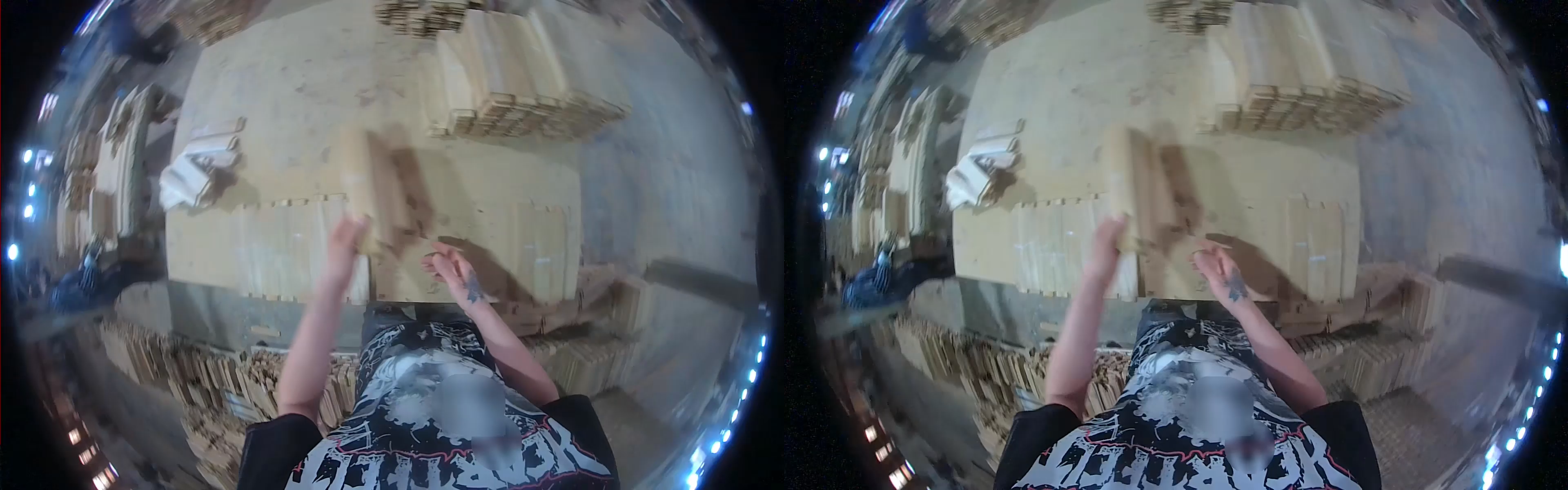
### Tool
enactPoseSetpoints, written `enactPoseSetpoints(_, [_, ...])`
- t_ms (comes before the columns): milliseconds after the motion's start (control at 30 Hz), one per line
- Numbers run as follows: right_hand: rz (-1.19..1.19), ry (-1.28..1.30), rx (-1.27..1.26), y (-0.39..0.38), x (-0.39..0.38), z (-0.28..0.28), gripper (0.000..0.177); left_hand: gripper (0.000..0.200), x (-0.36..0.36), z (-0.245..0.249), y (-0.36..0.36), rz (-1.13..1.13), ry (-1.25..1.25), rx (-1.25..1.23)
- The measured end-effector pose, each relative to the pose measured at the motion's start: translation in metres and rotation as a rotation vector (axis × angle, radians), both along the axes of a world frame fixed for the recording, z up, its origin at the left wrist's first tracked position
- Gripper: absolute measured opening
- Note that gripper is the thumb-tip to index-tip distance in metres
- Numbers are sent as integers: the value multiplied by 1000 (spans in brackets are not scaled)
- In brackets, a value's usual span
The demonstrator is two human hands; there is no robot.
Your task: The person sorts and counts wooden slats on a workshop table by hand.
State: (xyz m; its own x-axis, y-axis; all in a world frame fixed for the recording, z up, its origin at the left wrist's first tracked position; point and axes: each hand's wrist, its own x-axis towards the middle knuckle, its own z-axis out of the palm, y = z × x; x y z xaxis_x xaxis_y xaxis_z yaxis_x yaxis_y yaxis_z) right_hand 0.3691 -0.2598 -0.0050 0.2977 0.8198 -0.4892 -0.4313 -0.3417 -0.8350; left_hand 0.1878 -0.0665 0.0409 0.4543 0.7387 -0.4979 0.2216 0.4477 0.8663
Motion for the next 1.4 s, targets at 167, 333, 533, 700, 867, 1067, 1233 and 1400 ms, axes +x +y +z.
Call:
enactPoseSetpoints(167, [-139, -43, -37, -27, -42, 3, 48, 46, -17, -24, 169, 54, 115, 151])
enactPoseSetpoints(333, [-139, -115, -133, -43, -103, 21, 37, 34, -29, -46, 267, -5, 79, 93])
enactPoseSetpoints(533, [-32, -696, -189, -11, -172, 40, 53, 46, -37, -29, 267, -175, 344, 355])
enactPoseSetpoints(700, [174, -1244, -168, 34, -202, 37, 94, 53, -112, -45, 239, 20, 281, 685])
enactPoseSetpoints(867, [261, -1345, -157, 68, -210, 25, 116, 35, -241, -30, 153, 137, 221, 404])
enactPoseSetpoints(1067, [280, -1384, -183, 72, -206, 18, 119, 27, -304, -18, 58, 305, 202, 185])
enactPoseSetpoints(1233, [277, -1433, -28, 89, -225, 34, 96, 28, -305, -27, -3, 166, 210, -90])
enactPoseSetpoints(1400, [317, -994, 79, 88, -247, 43, 33, 29, -281, -45, -41, 219, -6, -508])
